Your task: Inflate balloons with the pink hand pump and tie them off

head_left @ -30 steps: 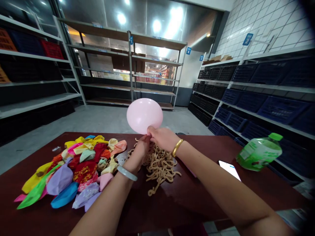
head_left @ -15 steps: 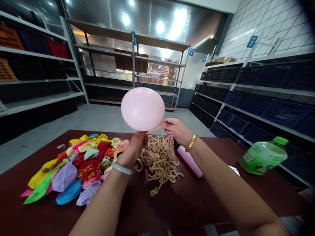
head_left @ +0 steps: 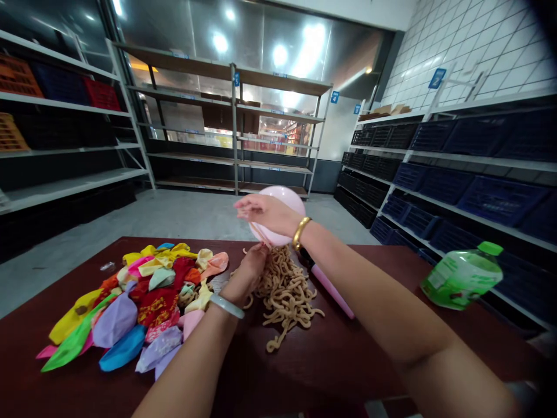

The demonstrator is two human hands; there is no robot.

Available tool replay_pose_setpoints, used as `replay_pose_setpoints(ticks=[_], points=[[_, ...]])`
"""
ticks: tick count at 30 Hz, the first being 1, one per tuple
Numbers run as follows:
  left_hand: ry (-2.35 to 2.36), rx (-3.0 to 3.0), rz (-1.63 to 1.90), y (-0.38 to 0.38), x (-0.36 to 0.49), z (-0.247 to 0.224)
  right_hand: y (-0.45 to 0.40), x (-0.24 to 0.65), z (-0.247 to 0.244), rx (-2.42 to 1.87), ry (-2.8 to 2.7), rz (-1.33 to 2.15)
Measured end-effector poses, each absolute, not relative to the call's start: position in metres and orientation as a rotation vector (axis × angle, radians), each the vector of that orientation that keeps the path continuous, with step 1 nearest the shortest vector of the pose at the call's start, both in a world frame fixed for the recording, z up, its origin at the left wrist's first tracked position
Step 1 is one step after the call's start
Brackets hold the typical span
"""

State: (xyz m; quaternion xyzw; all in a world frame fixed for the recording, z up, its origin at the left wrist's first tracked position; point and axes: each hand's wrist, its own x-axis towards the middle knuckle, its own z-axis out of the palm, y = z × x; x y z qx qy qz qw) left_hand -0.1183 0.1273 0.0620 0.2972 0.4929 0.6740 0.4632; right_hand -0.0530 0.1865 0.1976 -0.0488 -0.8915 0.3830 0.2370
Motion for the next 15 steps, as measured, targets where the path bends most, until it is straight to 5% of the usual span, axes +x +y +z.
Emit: replay_pose_setpoints(ticks=[6, 15], points=[[0.905, 0.622, 1.614, 0.115, -0.129, 0.078, 0.169, -0.051, 0.209, -0.253, -2.609, 0.568], [0.494, 0.523, 1.484, 0.098, -0.135, 0.100, 0.200, -0.025, 0.129, -0.659, -2.530, 1.082]])
